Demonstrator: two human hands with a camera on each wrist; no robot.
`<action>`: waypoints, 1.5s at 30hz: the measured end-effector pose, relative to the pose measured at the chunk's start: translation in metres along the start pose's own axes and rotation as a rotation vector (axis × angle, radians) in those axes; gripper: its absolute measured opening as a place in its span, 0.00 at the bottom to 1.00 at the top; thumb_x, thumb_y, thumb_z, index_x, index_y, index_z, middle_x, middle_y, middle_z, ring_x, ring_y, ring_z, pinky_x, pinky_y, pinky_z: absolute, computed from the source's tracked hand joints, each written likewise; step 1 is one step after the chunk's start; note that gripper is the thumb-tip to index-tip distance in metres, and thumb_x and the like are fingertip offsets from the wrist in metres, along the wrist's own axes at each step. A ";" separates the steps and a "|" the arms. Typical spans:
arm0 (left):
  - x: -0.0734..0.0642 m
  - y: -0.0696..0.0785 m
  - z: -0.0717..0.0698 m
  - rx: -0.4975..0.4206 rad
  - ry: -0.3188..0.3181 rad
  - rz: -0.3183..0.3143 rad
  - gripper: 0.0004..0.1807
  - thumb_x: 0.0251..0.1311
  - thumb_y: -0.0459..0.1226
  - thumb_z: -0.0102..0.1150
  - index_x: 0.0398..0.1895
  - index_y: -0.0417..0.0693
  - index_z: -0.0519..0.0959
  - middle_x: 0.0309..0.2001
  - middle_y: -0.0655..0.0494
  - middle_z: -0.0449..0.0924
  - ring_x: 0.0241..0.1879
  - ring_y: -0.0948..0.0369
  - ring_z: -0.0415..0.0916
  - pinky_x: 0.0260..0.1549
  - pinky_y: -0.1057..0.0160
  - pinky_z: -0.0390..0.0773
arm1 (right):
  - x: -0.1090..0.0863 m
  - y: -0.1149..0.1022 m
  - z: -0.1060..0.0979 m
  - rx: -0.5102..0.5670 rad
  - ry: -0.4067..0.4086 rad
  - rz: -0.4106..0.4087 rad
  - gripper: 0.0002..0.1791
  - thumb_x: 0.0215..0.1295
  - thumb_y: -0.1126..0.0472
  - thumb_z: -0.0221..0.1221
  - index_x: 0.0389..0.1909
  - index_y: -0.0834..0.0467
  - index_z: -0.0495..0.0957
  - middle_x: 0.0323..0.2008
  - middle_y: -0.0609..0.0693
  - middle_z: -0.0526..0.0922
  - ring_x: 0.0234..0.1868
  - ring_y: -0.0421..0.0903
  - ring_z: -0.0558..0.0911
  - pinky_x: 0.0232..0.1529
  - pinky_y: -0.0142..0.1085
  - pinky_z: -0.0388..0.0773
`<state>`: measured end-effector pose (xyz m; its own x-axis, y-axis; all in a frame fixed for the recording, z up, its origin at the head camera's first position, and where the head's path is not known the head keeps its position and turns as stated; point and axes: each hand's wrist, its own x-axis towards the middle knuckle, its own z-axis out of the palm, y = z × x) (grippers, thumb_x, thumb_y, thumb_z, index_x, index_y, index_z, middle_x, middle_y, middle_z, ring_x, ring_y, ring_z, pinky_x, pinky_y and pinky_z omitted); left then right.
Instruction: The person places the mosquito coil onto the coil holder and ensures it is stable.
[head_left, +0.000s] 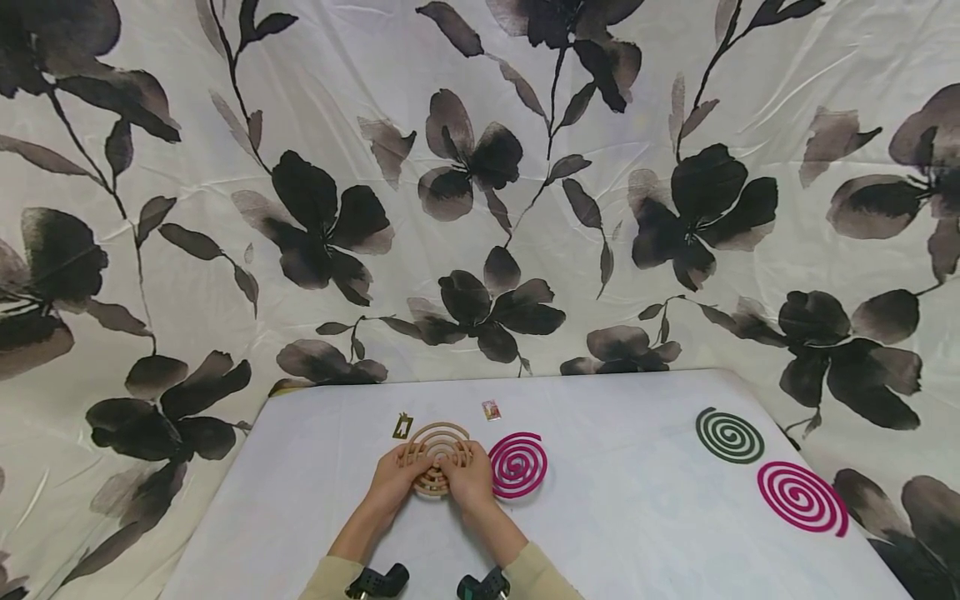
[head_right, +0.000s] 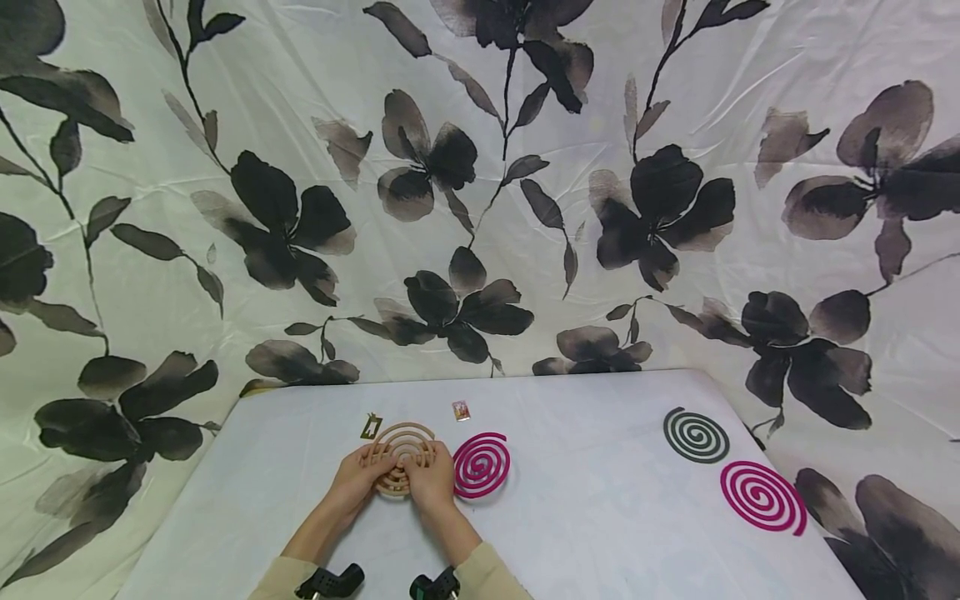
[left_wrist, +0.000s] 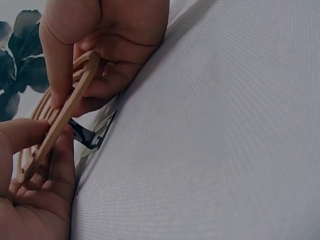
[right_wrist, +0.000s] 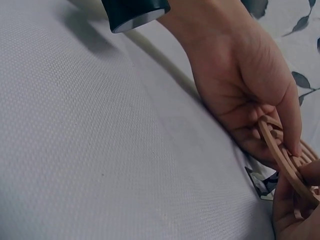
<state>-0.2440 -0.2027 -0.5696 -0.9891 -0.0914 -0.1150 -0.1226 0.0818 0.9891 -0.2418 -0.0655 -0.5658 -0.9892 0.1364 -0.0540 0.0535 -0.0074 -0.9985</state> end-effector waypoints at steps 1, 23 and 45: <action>0.000 0.000 0.000 -0.003 -0.004 -0.002 0.23 0.61 0.37 0.65 0.55 0.32 0.74 0.48 0.47 0.80 0.46 0.61 0.76 0.40 0.70 0.77 | 0.000 0.000 0.000 -0.003 0.001 -0.001 0.14 0.56 0.69 0.67 0.42 0.63 0.76 0.36 0.50 0.79 0.36 0.42 0.76 0.36 0.34 0.77; -0.001 -0.005 -0.002 -0.001 0.024 -0.006 0.24 0.59 0.37 0.67 0.54 0.32 0.74 0.48 0.47 0.81 0.46 0.61 0.77 0.41 0.69 0.77 | -0.003 0.002 0.002 0.031 -0.008 0.000 0.13 0.56 0.71 0.66 0.41 0.65 0.76 0.33 0.49 0.77 0.34 0.41 0.75 0.35 0.33 0.75; 0.002 -0.005 0.000 0.026 0.022 -0.005 0.25 0.59 0.39 0.67 0.56 0.35 0.74 0.51 0.47 0.79 0.50 0.58 0.76 0.43 0.67 0.78 | -0.007 -0.004 -0.003 0.003 0.006 -0.102 0.12 0.55 0.71 0.66 0.39 0.66 0.76 0.31 0.49 0.78 0.34 0.40 0.76 0.34 0.32 0.77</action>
<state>-0.2454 -0.2035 -0.5749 -0.9865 -0.1140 -0.1177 -0.1300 0.1072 0.9857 -0.2350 -0.0632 -0.5613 -0.9886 0.1426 0.0477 -0.0477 0.0036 -0.9989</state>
